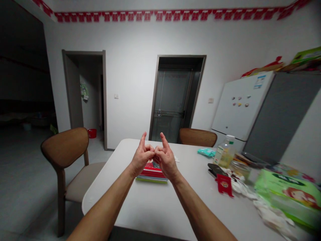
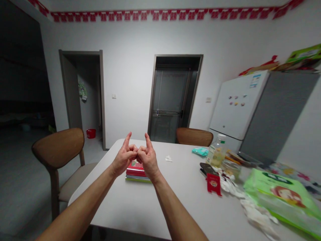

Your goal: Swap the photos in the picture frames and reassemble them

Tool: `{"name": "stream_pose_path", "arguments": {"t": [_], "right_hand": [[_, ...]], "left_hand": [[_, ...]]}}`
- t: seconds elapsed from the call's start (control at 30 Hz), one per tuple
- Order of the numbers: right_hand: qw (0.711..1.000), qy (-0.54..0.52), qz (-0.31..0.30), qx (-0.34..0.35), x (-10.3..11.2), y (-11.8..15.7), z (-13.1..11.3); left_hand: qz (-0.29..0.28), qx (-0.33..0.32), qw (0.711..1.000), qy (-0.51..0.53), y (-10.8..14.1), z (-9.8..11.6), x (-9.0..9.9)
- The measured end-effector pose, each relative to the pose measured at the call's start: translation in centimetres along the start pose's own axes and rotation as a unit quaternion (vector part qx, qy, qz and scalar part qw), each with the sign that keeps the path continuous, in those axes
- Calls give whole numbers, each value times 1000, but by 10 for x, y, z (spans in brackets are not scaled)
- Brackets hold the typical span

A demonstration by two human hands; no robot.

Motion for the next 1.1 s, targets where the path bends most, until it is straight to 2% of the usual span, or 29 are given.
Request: {"name": "stream_pose_path", "arguments": {"t": [0.07,0.13,0.23,0.3,0.37,0.43,0.53,0.67,0.83,0.93,1.0,1.03,1.1], "right_hand": [[1000,-3,9,-17,5,-1,14],[998,-13,38,-51,14,-4,30],[980,-2,111,-163,33,-11,56],[958,35,148,-243,43,-17,67],[944,69,161,-279,47,-26,67],[944,79,147,-286,44,-36,61],[944,73,97,-306,33,-46,53],[941,73,54,-326,23,-47,50],[945,108,36,-307,20,-41,55],[949,213,31,-229,27,-42,66],[924,360,30,-126,39,-42,76],[896,437,26,-73,46,-41,81],[858,513,16,-21,62,-34,92]], "left_hand": [[18,11,1000,5,0,-12,8],[65,38,997,-12,-3,-27,18],[151,95,982,-60,-10,-45,36],[180,128,972,-85,-17,-49,45],[183,159,965,-104,-25,-48,49],[171,191,959,-123,-33,-44,46],[136,227,954,-142,-41,-38,31],[112,247,950,-157,-43,-37,15],[111,264,944,-165,-39,-42,15],[129,275,938,-165,-34,-52,28],[153,281,933,-166,-25,-66,43],[168,285,929,-168,-19,-75,53],[203,293,918,-172,-2,-95,74]]}}
Point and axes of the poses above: each hand's wrist, its own y-axis away from the middle knuckle, its own x-axis out of the back of the hand, z = x × y, the point moved 5 cm from there along -y, towards the middle knuckle, and after that the axes turned 15 degrees about z, right-handed, at the moved point
